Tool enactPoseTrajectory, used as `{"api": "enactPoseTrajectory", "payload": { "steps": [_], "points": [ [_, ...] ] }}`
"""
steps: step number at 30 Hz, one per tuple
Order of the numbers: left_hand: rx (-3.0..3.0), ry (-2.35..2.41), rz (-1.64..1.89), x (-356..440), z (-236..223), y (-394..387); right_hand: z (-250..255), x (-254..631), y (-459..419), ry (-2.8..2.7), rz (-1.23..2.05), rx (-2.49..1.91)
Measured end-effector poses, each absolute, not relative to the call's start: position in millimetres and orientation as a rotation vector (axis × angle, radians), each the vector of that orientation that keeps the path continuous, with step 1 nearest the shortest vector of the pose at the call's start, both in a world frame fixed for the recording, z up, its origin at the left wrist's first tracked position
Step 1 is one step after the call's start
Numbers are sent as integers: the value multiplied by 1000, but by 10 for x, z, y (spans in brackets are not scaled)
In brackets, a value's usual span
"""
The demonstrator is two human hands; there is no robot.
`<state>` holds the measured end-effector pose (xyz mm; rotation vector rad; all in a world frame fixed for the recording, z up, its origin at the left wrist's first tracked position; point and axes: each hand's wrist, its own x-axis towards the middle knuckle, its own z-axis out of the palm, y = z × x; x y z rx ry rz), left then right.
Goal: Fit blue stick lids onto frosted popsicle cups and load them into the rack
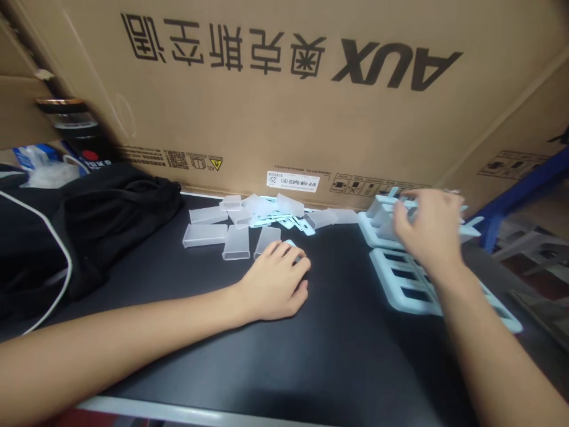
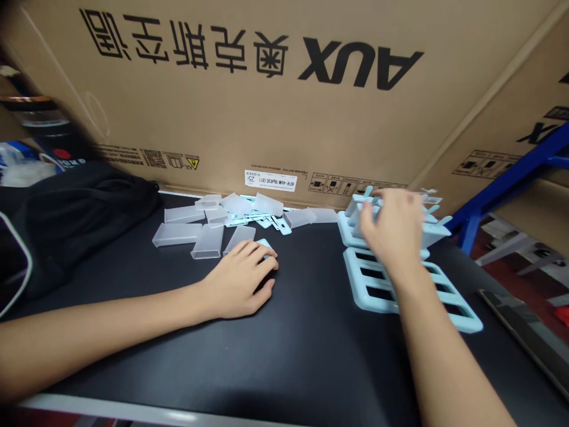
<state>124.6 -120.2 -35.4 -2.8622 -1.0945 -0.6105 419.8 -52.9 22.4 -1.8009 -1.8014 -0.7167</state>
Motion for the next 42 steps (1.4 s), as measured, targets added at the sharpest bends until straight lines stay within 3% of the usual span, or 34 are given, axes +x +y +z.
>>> {"api": "enactPoseTrajectory", "payload": {
  "steps": [6, 15, 23, 29, 42],
  "points": [
    [-3028, -801, -620, 1256, -324, -1186, -99, 3536, -571, -2318, -645, -1577],
    [-3227, -322, -586, 1241, -296, -1184, -232, 3582, -488, -2531, -490, -1552],
    [-3167, -739, -585, 1226, -332, -1183, 22, 3543, -677, -2694, -270, -1486],
    [-3178, -758, -492, 1229, -315, -1177, 70, 3659, -765, -2759, -102, -1521],
    [-3276, -918, -657, 1218, -350, -1139, 3, 3645, -705, -2668, -34, -1492]
  ]
}}
